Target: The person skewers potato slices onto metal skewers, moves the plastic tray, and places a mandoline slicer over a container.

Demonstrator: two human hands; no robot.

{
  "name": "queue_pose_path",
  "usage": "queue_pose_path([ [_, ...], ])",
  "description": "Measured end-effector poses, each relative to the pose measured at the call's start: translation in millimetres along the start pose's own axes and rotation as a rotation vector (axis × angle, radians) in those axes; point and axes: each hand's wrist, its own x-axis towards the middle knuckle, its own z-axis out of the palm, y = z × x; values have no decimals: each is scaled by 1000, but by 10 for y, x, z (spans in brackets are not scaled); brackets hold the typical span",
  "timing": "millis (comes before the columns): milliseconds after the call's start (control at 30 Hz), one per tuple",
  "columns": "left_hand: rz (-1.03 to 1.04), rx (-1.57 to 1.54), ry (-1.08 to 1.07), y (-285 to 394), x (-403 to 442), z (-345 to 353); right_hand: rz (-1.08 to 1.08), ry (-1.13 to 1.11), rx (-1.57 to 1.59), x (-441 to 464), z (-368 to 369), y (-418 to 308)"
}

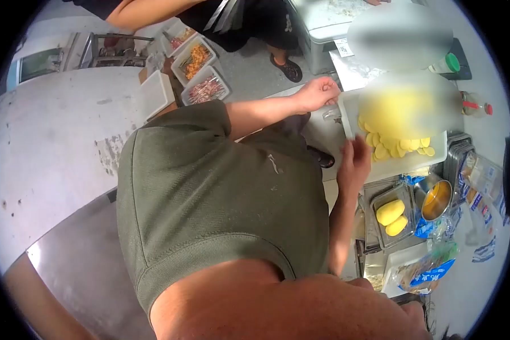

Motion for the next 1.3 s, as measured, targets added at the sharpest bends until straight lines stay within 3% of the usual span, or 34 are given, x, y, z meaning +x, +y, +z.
queue_pose_path([
  [200, 22, 388, -17, 33, 84, 96, 337, 426, 47, -931, -705, 745],
  [567, 115, 546, 63, -40, -529, 1563, 229, 406, 56, -1924, -1829, 1914],
  [600, 203, 568, 53, -159, -506, 1701, 256, 443, 21, -2074, -1996, 2052],
  [800, 165, 606, -257, -474, -828, 2644, 536, 684, 109, -3081, -2682, 2930],
  [900, 228, 764, -483, -625, -1027, 3135, 666, 968, 269, -3961, -2704, 3538],
  [933, 280, 786, -568, -739, -1052, 3277, 701, 1064, 322, -4296, -2623, 3728],
  [1000, 184, 694, -698, -906, -1176, 3589, 838, 1208, 456, -5153, -2348, 3991],
  [1067, 333, 692, -845, -1024, -1407, 3972, 863, 1414, 710, -5751, -1891, 3919],
  [1100, 324, 693, -938, -1101, -1576, 4137, 982, 1461, 538, -6074, -1617, 3925],
  [1133, 273, 668, -1053, -1208, -1699, 4332, 918, 1575, 609, -6404, -1303, 4024],
  [1167, 236, 688, -1121, -1186, -1882, 4535, 1268, 997, -60, -6562, -998, 3906],
  [1200, 201, 710, -1180, -1151, -2101, 4684, 1428, 440, -803, -6708, -694, 3755],
  [1233, 235, 668, -1225, -1227, -2297, 4796, 1450, 318, -926, -6753, -475, 3715],
  [1300, 310, 601, -1300, -1437, -2576, 4987, 1484, 518, -589, -6710, -327, 3751],
])
